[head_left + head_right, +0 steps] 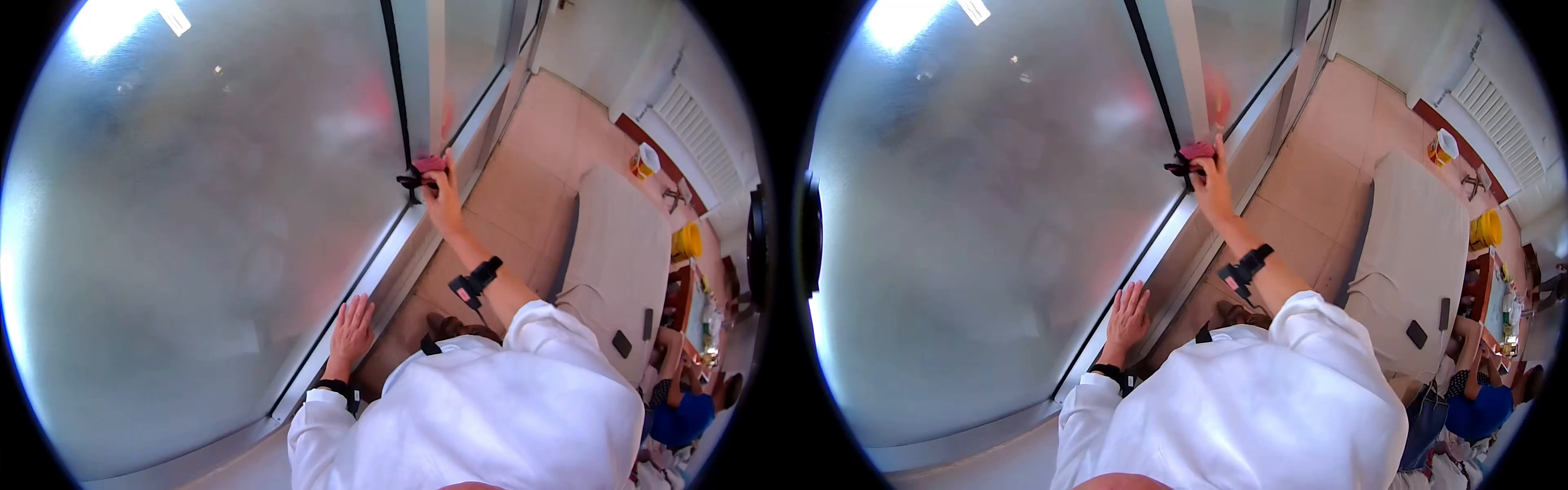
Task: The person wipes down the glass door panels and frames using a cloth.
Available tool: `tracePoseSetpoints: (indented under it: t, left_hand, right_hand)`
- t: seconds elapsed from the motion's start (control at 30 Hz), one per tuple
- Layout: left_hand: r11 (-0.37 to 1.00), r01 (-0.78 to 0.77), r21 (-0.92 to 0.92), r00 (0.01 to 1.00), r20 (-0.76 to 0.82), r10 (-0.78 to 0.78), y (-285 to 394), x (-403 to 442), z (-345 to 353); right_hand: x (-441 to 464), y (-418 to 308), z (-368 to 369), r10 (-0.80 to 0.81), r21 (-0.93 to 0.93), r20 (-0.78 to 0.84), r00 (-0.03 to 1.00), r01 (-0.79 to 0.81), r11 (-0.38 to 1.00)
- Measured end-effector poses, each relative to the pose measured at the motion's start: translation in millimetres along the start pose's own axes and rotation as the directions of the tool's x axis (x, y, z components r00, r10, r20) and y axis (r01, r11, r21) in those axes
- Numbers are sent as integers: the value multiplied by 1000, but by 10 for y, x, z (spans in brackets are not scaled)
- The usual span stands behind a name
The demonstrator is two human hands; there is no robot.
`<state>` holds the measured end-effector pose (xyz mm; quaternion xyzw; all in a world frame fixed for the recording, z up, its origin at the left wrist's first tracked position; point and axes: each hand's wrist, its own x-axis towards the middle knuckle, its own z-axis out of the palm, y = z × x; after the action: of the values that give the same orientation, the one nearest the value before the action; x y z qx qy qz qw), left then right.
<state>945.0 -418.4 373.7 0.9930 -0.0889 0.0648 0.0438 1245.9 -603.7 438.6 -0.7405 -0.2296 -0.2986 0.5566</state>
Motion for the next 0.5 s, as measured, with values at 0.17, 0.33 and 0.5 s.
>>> tracePoseSetpoints:
  t: [0.17, 0.33, 0.5]
  left_hand:
    - [999, 42, -7, 999, -4, -42, -4, 27, 94]
    - [998, 61, 24, 998, 13, -62, -9, 40, 74]
    - [991, 105, 84, 993, 47, -110, 7, 72, 59]
  right_hand:
    - [773, -250, -632, 244, 215, -117, 963, -215, 953]
    - [2458, -1185, -629, -67, 810, -5, 998, 43, 585]
    - [2128, -618, -259, 134, 845, 165, 977, -210, 491]
